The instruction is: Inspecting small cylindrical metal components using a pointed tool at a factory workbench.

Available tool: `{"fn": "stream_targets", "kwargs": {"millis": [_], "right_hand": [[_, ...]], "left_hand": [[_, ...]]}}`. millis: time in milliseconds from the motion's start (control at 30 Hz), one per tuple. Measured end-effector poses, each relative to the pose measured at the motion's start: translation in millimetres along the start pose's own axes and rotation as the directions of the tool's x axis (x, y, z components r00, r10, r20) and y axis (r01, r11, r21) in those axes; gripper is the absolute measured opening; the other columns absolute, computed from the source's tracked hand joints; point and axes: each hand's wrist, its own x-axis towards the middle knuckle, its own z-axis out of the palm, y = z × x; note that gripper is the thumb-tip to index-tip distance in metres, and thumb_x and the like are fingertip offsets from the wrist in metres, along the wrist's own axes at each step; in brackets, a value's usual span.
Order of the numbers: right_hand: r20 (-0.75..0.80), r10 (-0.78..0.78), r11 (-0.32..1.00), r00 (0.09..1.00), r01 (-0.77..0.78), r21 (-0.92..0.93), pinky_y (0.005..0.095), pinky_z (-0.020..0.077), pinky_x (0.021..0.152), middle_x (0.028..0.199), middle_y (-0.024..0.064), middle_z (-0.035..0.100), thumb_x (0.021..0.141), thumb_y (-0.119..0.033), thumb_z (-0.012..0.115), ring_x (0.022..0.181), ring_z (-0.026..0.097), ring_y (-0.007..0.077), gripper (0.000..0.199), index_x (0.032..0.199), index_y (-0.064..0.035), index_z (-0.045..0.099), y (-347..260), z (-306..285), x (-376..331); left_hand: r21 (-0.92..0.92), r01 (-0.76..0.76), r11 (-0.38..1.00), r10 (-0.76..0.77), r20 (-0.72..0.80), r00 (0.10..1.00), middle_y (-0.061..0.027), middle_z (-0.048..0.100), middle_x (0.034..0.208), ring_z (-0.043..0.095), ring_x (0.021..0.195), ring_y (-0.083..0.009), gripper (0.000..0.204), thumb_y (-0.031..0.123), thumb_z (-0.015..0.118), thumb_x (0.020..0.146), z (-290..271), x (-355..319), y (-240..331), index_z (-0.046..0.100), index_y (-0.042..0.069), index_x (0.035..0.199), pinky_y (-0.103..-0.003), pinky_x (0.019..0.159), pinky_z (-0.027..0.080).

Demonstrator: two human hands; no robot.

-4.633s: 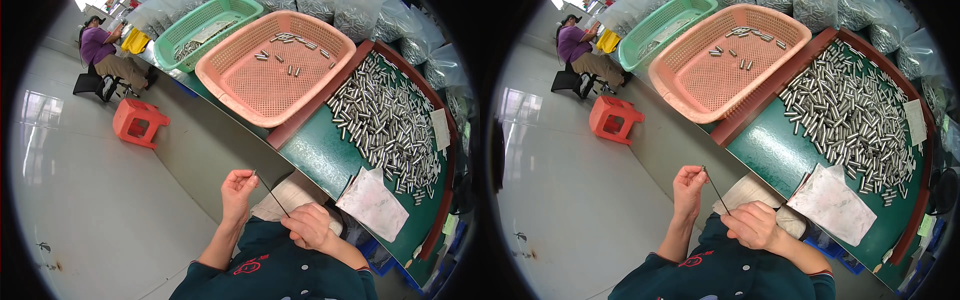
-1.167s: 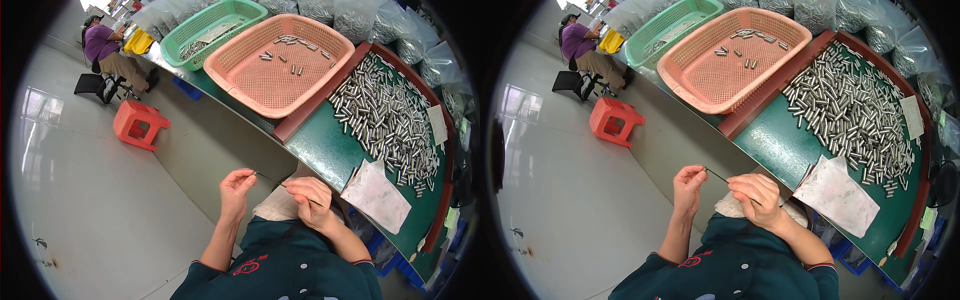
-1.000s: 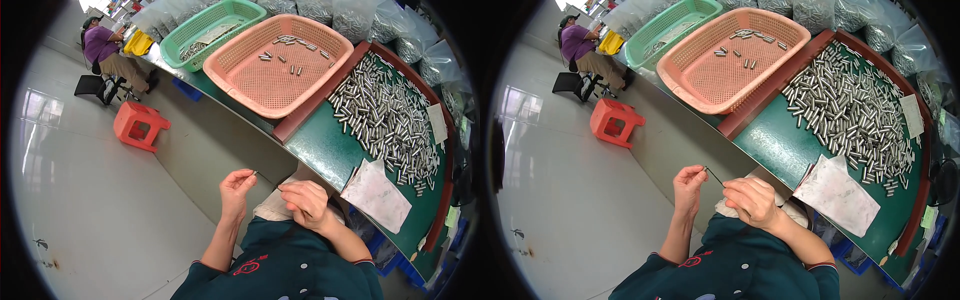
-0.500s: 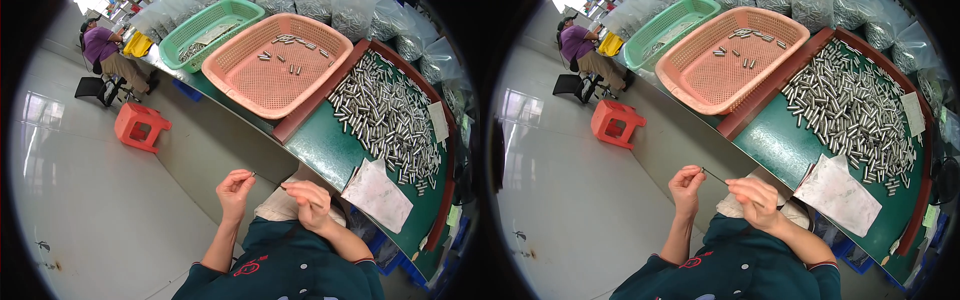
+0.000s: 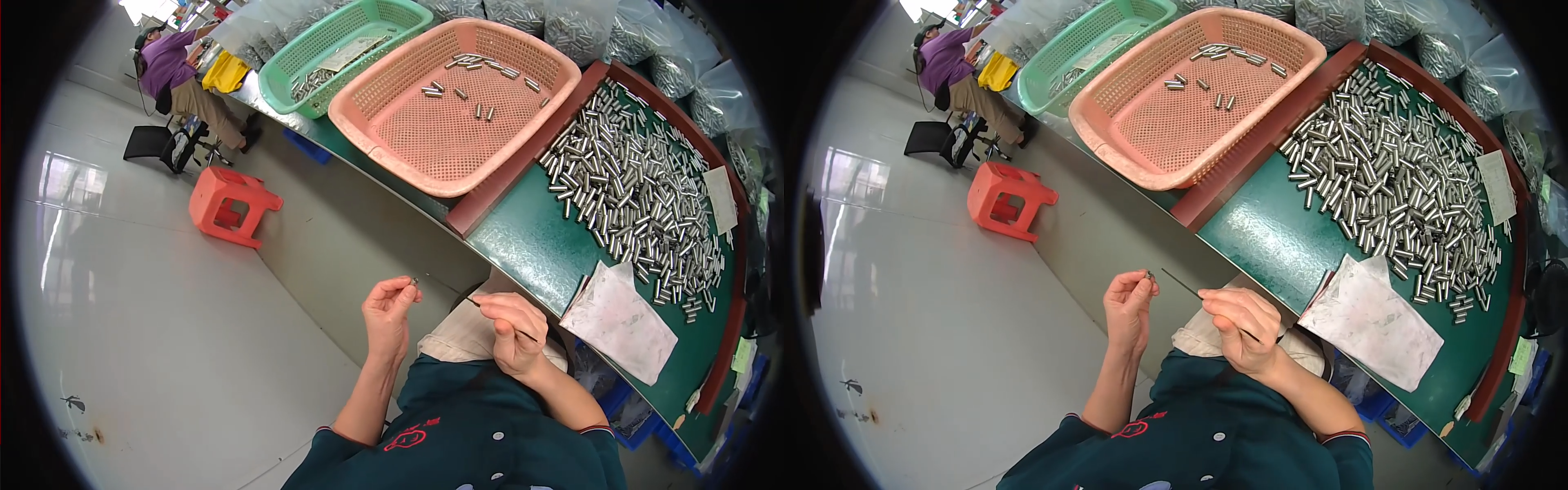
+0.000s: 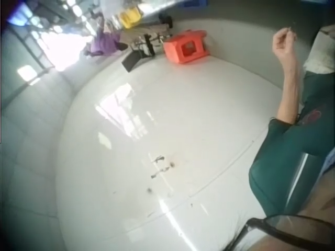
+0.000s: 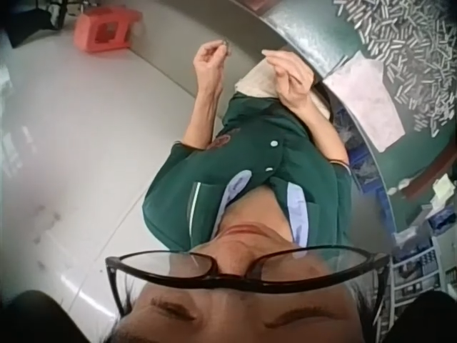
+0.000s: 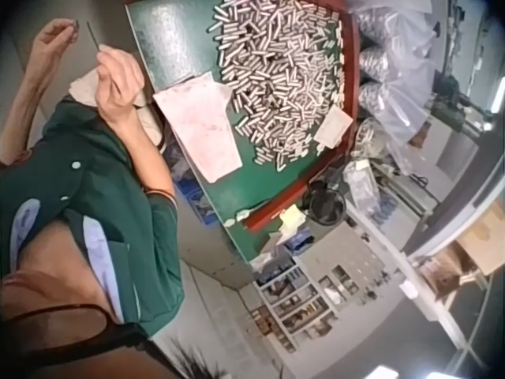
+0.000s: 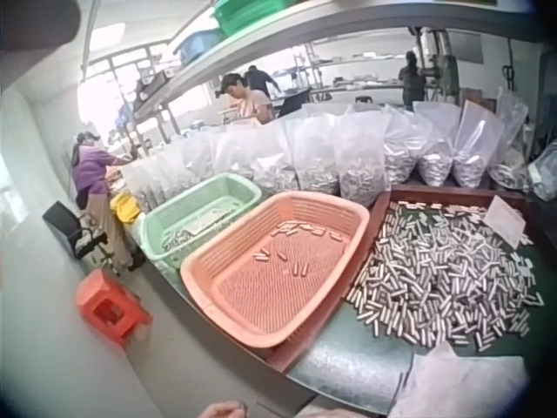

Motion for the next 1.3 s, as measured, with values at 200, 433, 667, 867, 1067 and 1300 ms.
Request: {"fn": "stream_targets", "kwargs": {"millis": [200, 433, 667, 867, 1067, 1300], "right_hand": [[0.030, 0.001, 1.000, 1.000, 0.000, -0.012, 0.0294, 0.0491, 0.059, 0.080, 0.0143, 0.065, 0.086, -0.013, 0.056, 0.067, 0.063, 0.0247, 0.016, 0.085, 0.0021, 0.060, 1.7, 0.8, -1.3], [0.048, 0.045, 0.998, 0.998, -0.047, 0.031, 0.0296, 0.0489, 0.058, 0.080, 0.0146, 0.064, 0.086, -0.013, 0.056, 0.067, 0.063, 0.0250, 0.016, 0.084, 0.0021, 0.060, 0.7, 1.1, 1.7], [0.101, -0.166, 0.968, 0.981, 0.182, -0.174, 0.0295, 0.0484, 0.057, 0.080, 0.0138, 0.065, 0.085, -0.015, 0.056, 0.067, 0.063, 0.0256, 0.017, 0.085, 0.0016, 0.060, 4.2, -0.9, 4.7], [0.103, -0.051, 0.998, 0.993, 0.055, -0.040, 0.0298, 0.0485, 0.057, 0.080, 0.0139, 0.064, 0.084, -0.016, 0.058, 0.067, 0.063, 0.0259, 0.018, 0.085, 0.0017, 0.061, 2.6, 2.8, 3.7], [0.084, -0.010, 0.999, 0.996, 0.007, 0.034, 0.0298, 0.0483, 0.057, 0.080, 0.0134, 0.065, 0.084, -0.014, 0.058, 0.067, 0.063, 0.0246, 0.016, 0.082, 0.0018, 0.060, -0.4, 6.1, 4.9], [0.122, -0.012, 1.000, 0.992, 0.010, 0.017, 0.0298, 0.0477, 0.056, 0.079, 0.0124, 0.065, 0.083, -0.013, 0.059, 0.066, 0.062, 0.0241, 0.014, 0.081, 0.0005, 0.061, -1.2, 6.5, 5.8]], "left_hand": [[-0.019, 0.033, 0.999, -0.033, 0.009, 0.999, -0.0084, 0.060, 0.086, 0.058, 0.074, -0.0150, 0.012, -0.004, 0.061, 0.080, 0.4, 0.8, -1.1, 0.059, -0.002, 0.091, -0.027, 0.071, 0.048], [-0.011, 0.001, 1.000, -0.001, 0.016, 1.000, -0.0093, 0.059, 0.090, 0.057, 0.074, -0.0147, 0.012, -0.006, 0.062, 0.078, 0.8, 0.2, 0.0, 0.059, -0.002, 0.090, -0.027, 0.071, 0.047], [-0.045, 0.080, 0.996, -0.079, 0.018, 0.997, -0.0082, 0.060, 0.087, 0.057, 0.074, -0.0146, 0.011, -0.003, 0.060, 0.081, -4.0, -0.7, 2.9, 0.059, -0.001, 0.091, -0.027, 0.071, 0.047], [-0.128, 0.109, 0.986, -0.106, 0.025, 0.994, -0.0075, 0.061, 0.084, 0.057, 0.074, -0.0143, 0.011, -0.001, 0.060, 0.082, -8.8, -0.8, 2.8, 0.059, -0.001, 0.093, -0.027, 0.072, 0.047], [-0.130, 0.100, 0.986, -0.095, 0.046, 0.994, -0.0076, 0.061, 0.084, 0.057, 0.075, -0.0144, 0.011, -0.001, 0.060, 0.082, -11.0, -1.0, 1.9, 0.058, -0.001, 0.093, -0.027, 0.072, 0.047], [-0.121, 0.104, 0.987, -0.099, 0.046, 0.994, -0.0078, 0.060, 0.086, 0.057, 0.075, -0.0146, 0.012, -0.002, 0.061, 0.081, -9.3, -1.2, 1.9, 0.059, -0.001, 0.092, -0.027, 0.073, 0.047]]}}
